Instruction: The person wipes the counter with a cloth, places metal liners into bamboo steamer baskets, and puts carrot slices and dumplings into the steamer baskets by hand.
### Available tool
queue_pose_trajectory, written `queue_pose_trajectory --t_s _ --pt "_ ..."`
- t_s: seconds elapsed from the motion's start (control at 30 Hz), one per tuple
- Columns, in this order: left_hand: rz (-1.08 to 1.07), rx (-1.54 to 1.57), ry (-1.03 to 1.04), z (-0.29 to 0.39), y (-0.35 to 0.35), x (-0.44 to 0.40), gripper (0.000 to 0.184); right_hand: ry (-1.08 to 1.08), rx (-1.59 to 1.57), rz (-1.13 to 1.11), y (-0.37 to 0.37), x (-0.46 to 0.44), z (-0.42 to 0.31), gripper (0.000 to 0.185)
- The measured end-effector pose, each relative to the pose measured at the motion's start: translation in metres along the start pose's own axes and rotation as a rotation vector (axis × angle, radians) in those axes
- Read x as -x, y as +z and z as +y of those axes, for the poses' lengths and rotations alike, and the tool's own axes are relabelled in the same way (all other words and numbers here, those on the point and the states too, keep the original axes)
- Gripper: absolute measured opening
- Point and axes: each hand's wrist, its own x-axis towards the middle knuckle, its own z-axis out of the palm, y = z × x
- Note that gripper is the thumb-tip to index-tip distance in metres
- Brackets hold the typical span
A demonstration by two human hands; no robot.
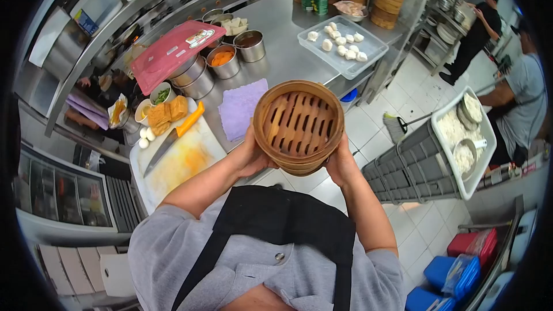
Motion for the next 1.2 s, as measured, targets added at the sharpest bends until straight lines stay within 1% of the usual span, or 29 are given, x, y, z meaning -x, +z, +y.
queue_pose_trajectory --t_s 0.03,0.07,0.17,0.2,0.23,0.3,0.33,0.43,0.47,0.57,0.6,0.63,0.7,0.73,0.77,0.83,0.87,0.9,0.93,0.97,1.0,1.03,1.07,1.1,1.13,1.17,1.2 --pt "0.013 0.007 -0.017 0.003 0.001 -0.011 0.094 0.000 -0.003 0.001 -0.005 -0.008 -0.005 0.074" --pt "0.034 -0.012 0.020 0.008 0.004 -0.018 0.093 -0.044 -0.020 -0.016 -0.004 -0.016 -0.011 0.072" --pt "0.042 -0.029 0.070 0.022 -0.009 -0.047 0.093 0.023 -0.039 -0.020 -0.022 -0.052 -0.027 0.071" --pt "0.004 -0.022 0.098 0.024 -0.020 -0.058 0.092 0.046 0.024 0.032 -0.024 -0.065 -0.034 0.071" --pt "0.015 -0.010 0.114 0.033 -0.025 -0.067 0.092 0.059 0.038 0.019 -0.024 -0.081 -0.039 0.071" --pt "0.107 0.039 0.143 0.047 -0.030 -0.082 0.091 0.013 0.041 0.013 -0.025 -0.111 -0.050 0.071" --pt "0.081 0.042 0.151 0.055 -0.036 -0.087 0.092 0.034 0.103 -0.004 -0.023 -0.125 -0.056 0.074" --pt "0.089 0.080 0.200 0.068 -0.061 -0.111 0.093 0.112 0.095 -0.026 -0.022 -0.176 -0.071 0.076" --pt "0.092 0.085 0.218 0.074 -0.067 -0.116 0.094 0.115 0.148 -0.055 -0.019 -0.193 -0.074 0.080" --pt "0.199 0.127 0.195 0.081 -0.087 -0.137 0.094 0.169 0.156 -0.030 -0.024 -0.235 -0.074 0.081" --pt "0.198 0.166 0.193 0.083 -0.093 -0.143 0.095 0.086 0.133 -0.100 -0.035 -0.255 -0.068 0.079" --pt "0.213 0.174 0.195 0.085 -0.095 -0.147 0.095 0.101 0.133 -0.107 -0.035 -0.267 -0.070 0.079" --pt "0.268 0.169 0.271 0.089 -0.097 -0.155 0.096 0.143 0.099 -0.176 -0.038 -0.287 -0.075 0.077" --pt "0.278 0.169 0.275 0.092 -0.100 -0.159 0.096 0.105 0.098 -0.213 -0.039 -0.298 -0.074 0.074" --pt "0.283 0.162 0.278 0.093 -0.104 -0.160 0.097 0.113 0.097 -0.222 -0.040 -0.309 -0.077 0.074" --pt "0.306 0.169 0.285 0.092 -0.104 -0.163 0.098 0.228 0.118 -0.225 -0.043 -0.325 -0.081 0.072" --pt "0.421 0.154 0.271 0.094 -0.101 -0.165 0.098 0.205 0.101 -0.187 -0.046 -0.335 -0.081 0.066" --pt "0.540 0.139 0.259 0.095 -0.098 -0.167 0.098 0.220 0.107 -0.208 -0.050 -0.341 -0.087 0.066" --pt "0.625 0.147 0.285 0.091 -0.099 -0.168 0.090 0.158 0.203 -0.201 -0.053 -0.349 -0.093 0.063" --pt "0.653 0.148 0.299 0.081 -0.107 -0.167 0.090 0.092 0.292 -0.196 -0.048 -0.353 -0.100 0.061" --pt "0.828 -0.164 0.402 0.066 -0.121 -0.166 0.084 -0.024 0.321 -0.139 -0.044 -0.352 -0.109 0.059" --pt "0.992 -0.488 0.487 0.052 -0.132 -0.161 0.077 -0.010 0.308 -0.164 -0.034 -0.345 -0.119 0.059" --pt "1.086 -0.708 0.599 0.042 -0.140 -0.157 0.068 -0.249 0.443 -0.206 -0.026 -0.341 -0.130 0.059" --pt "1.113 -0.718 0.592 0.039 -0.132 -0.149 0.068 -0.492 0.572 -0.240 -0.020 -0.339 -0.141 0.061" --pt "1.268 -1.024 0.273 0.035 -0.119 -0.142 0.066 -0.481 0.557 -0.257 -0.016 -0.339 -0.152 0.061" --pt "1.385 -1.307 -0.084 0.028 -0.108 -0.140 0.064 -0.670 0.766 -0.466 -0.014 -0.339 -0.162 0.062" --pt "1.391 -1.311 -0.321 0.011 -0.108 -0.142 0.058 -0.862 0.970 -0.678 -0.013 -0.340 -0.170 0.065"
